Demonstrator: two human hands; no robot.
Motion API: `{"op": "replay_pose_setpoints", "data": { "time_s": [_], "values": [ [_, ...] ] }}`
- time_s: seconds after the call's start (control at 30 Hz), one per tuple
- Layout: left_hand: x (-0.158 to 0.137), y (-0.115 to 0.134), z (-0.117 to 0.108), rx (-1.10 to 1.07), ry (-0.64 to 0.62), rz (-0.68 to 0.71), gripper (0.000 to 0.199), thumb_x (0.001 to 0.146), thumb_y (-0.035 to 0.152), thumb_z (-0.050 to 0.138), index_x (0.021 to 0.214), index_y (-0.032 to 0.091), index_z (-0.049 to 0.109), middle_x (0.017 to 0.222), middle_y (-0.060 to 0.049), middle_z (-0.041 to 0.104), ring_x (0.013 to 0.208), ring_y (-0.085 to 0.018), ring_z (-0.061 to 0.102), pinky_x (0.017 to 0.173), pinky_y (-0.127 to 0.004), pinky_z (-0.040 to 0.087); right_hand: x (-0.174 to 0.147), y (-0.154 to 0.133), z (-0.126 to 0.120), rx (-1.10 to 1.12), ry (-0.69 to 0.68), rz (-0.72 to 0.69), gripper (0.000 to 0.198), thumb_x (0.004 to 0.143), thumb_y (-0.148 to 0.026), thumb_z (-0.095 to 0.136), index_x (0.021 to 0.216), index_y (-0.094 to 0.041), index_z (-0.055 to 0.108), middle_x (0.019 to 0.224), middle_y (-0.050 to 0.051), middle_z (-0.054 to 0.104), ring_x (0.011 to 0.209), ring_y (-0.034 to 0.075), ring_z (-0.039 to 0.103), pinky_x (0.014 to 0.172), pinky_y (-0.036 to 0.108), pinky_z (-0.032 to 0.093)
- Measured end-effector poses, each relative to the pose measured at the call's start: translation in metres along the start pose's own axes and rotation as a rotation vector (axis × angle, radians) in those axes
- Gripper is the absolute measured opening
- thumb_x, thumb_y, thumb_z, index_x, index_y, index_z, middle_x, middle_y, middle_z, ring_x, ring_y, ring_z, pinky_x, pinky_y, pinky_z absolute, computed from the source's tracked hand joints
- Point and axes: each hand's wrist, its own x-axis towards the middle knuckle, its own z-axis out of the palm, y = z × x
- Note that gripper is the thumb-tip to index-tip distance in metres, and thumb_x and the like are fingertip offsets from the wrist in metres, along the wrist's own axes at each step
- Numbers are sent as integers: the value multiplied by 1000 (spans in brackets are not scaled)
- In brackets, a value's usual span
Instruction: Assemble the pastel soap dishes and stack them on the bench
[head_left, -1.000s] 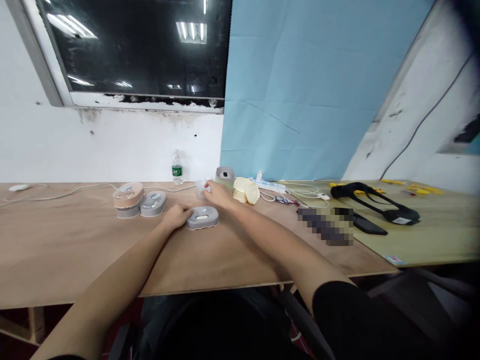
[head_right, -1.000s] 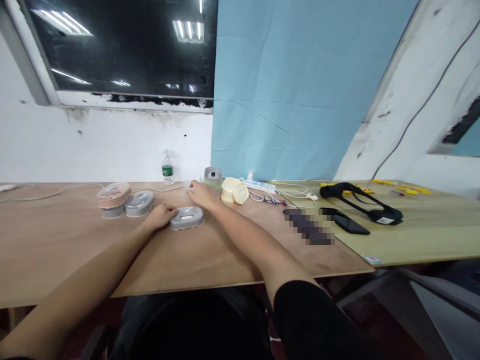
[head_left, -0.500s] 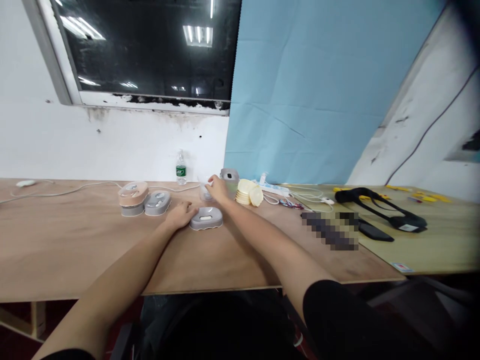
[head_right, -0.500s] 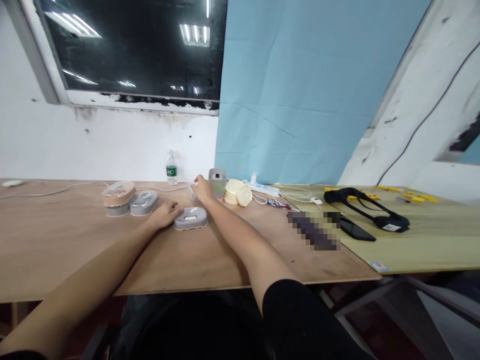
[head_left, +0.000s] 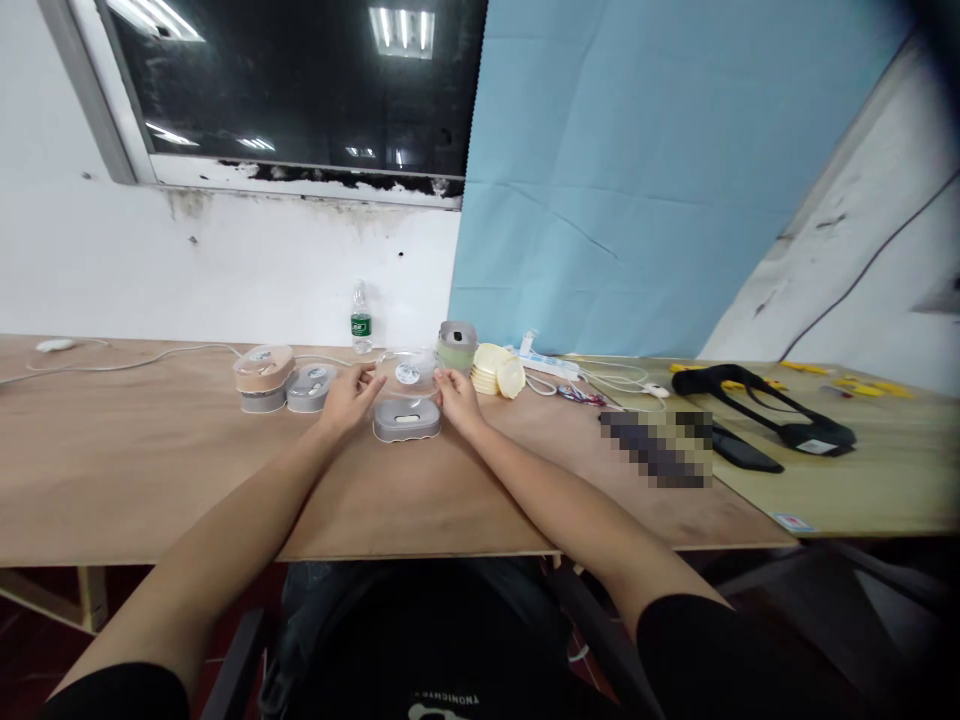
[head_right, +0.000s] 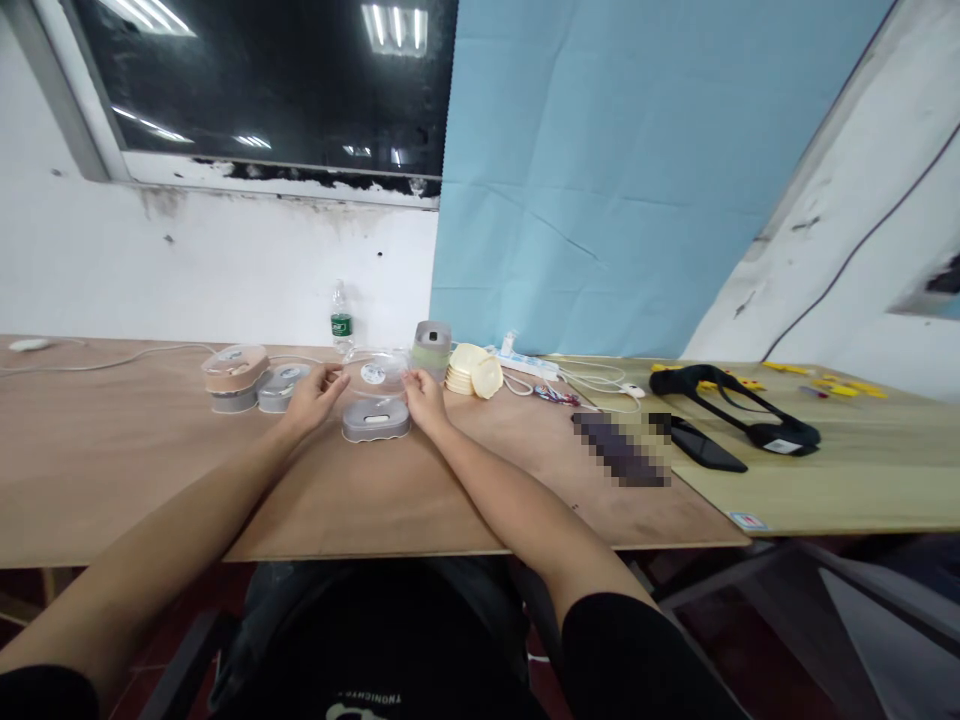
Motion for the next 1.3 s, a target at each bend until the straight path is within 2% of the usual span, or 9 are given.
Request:
{"op": "replay_pose_setpoints", "data": {
  "time_s": [0.1,0.2,0.47,0.63,0.83,1.03,1.13,1.2,1.3],
  "values": [
    [0,0,-1,-16,-1,-44,47,85,61,47,84,17,61,72,-2,65,69,-16,59,67,-27,43,3,2,0,-35,39,-12,48,85,-63,44,67,-20,52,51,-3,49,53,13,49,53,23,36],
    [0,0,-3,81,-121,-81,52,85,64,42,62,19,55,59,-1,62,61,-17,57,62,-27,40,3,5,-5,-220,-8,-28,54,86,-64,40,60,-18,53,56,0,55,59,15,52,56,24,36],
    [2,-14,3,326,-345,-106,51,85,59,40,55,20,52,63,-4,64,63,-19,58,57,-28,36,10,17,-19,-649,-353,58,60,92,-62,31,81,-18,71,89,8,71,83,21,62,69,26,39],
    [4,-20,4,252,-422,-162,50,86,60,37,59,20,53,59,-3,65,60,-19,61,58,-27,42,10,18,-19,-710,-395,21,66,91,-67,27,95,-19,72,106,10,70,96,25,62,74,27,41],
    [5,-23,5,149,-441,-267,41,85,57,42,87,19,57,59,-1,66,52,-18,63,54,-26,46,8,13,-18,-710,-398,69,73,89,-72,23,99,-19,72,104,10,71,95,26,63,74,28,43],
    [7,-26,6,170,-494,-221,43,88,52,37,91,18,63,62,-2,67,54,-18,65,56,-27,49,6,11,-18,-709,-383,87,75,86,-76,23,101,-21,72,102,10,71,96,26,63,75,28,43],
    [7,-25,5,250,-482,-160,47,88,52,36,98,17,65,73,-5,72,69,-22,68,68,-31,51,6,11,-17,-716,-377,96,73,86,-75,26,101,-21,72,103,9,71,97,26,63,76,27,43],
    [7,-23,3,283,-447,-69,50,89,52,35,109,17,64,96,-8,73,91,-25,68,84,-34,49,7,11,-16,-716,-375,107,73,87,-75,26,99,-20,73,104,9,71,97,25,64,75,27,43],
    [3,-17,2,226,-477,44,59,89,56,35,128,17,56,132,-10,58,120,-26,55,102,-35,40,9,11,-16,-706,-366,111,74,87,-74,24,100,-20,72,104,9,71,97,25,64,76,27,43]
  ]
}}
